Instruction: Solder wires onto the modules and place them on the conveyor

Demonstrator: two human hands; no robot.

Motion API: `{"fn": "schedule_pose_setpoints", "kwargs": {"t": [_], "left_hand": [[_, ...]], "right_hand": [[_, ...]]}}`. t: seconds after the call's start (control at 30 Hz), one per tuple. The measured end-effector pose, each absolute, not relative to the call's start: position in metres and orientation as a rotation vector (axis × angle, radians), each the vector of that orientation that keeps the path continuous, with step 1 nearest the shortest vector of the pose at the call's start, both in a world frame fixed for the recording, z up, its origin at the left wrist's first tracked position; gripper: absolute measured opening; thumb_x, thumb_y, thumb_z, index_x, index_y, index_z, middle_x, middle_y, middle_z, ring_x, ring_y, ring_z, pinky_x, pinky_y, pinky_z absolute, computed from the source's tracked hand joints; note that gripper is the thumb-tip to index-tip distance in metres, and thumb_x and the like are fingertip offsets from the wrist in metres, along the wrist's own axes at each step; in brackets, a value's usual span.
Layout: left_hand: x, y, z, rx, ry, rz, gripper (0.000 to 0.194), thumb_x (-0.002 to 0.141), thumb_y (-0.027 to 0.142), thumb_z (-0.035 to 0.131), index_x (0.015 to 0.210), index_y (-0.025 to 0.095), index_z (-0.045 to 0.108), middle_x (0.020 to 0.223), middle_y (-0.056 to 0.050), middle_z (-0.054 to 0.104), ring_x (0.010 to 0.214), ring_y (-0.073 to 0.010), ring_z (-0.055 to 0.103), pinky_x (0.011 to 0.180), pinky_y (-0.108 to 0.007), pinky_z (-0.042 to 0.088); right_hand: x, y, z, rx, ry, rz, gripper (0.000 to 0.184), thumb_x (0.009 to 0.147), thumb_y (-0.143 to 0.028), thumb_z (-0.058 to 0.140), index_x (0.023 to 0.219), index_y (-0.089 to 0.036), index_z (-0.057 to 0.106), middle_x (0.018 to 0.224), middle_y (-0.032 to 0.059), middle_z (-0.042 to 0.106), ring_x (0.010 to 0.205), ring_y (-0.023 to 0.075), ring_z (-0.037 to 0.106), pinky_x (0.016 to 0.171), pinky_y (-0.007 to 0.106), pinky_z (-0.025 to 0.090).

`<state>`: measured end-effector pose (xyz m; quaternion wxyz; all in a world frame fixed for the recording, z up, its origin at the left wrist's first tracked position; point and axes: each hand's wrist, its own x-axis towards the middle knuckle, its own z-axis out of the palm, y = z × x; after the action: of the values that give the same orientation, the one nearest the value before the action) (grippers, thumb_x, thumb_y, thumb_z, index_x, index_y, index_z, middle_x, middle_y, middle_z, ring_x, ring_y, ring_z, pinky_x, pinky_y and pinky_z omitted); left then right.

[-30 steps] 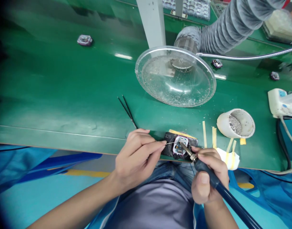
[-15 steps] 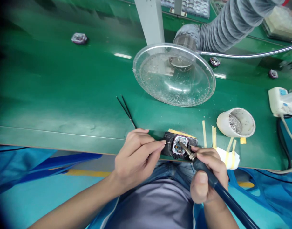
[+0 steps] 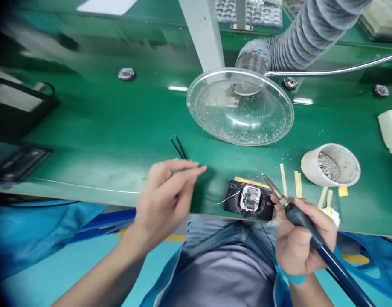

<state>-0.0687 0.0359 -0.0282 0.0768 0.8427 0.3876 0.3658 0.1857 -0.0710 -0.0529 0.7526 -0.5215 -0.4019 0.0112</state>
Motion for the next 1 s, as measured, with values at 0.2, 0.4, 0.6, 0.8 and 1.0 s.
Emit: {"fn": "schedule_pose_setpoints", "kwargs": {"t": [0.2,0.4,0.6,0.8,1.0], "left_hand": [[-0.121,0.089,-0.039,2.524,1.66,0.748,0.029,0.116,0.027,0.057,0.131,0.022,0.082,0.152,-0.021,0.076,0.146,-0.0439,0.069,0.12,-0.068,0.054],[-0.139,0.089,-0.035,2.386,1.86,0.565,0.03,0.116,0.04,0.057,0.115,0.024,0.083,0.11,-0.015,0.08,0.118,-0.0417,0.073,0.112,-0.067,0.054],[-0.122,0.067,-0.024,2.3,1.788,0.861,0.024,0.115,0.034,0.054,0.114,0.028,0.077,0.106,-0.009,0.08,0.106,-0.035,0.075,0.096,-0.053,0.06],[-0.095,0.049,-0.03,2.316,1.544,1.168,0.009,0.114,0.031,0.065,0.116,0.026,0.071,0.108,-0.006,0.079,0.099,-0.0275,0.077,0.085,-0.041,0.061],[-0.077,0.045,-0.03,2.128,1.432,1.175,0.007,0.115,0.03,0.069,0.121,0.027,0.072,0.107,-0.003,0.08,0.094,-0.0231,0.079,0.079,-0.036,0.06]], "right_hand": [[0.188,-0.073,-0.059,-1.159,-0.908,-0.011,0.04,0.11,-0.054,0.083,0.123,-0.015,0.085,0.096,0.004,0.079,0.068,0.0222,0.079,0.068,0.044,0.078],[0.205,-0.093,-0.055,-1.346,-1.21,0.144,0.053,0.112,-0.059,0.079,0.146,-0.017,0.079,0.111,0.0114,0.083,0.097,0.0339,0.087,0.095,0.061,0.078],[0.204,-0.083,-0.045,-1.263,-1.569,-0.014,0.061,0.12,-0.041,0.072,0.174,-0.017,0.057,0.121,0.015,0.087,0.122,0.0347,0.085,0.101,0.055,0.076],[0.203,-0.077,-0.044,-1.251,-1.595,-0.031,0.064,0.119,-0.04,0.073,0.176,-0.018,0.055,0.119,0.0143,0.088,0.121,0.0342,0.086,0.103,0.054,0.076],[0.202,-0.076,-0.042,-1.25,-1.544,-0.033,0.06,0.12,-0.039,0.071,0.174,-0.015,0.057,0.116,0.0128,0.089,0.116,0.03,0.087,0.1,0.049,0.076]]}}
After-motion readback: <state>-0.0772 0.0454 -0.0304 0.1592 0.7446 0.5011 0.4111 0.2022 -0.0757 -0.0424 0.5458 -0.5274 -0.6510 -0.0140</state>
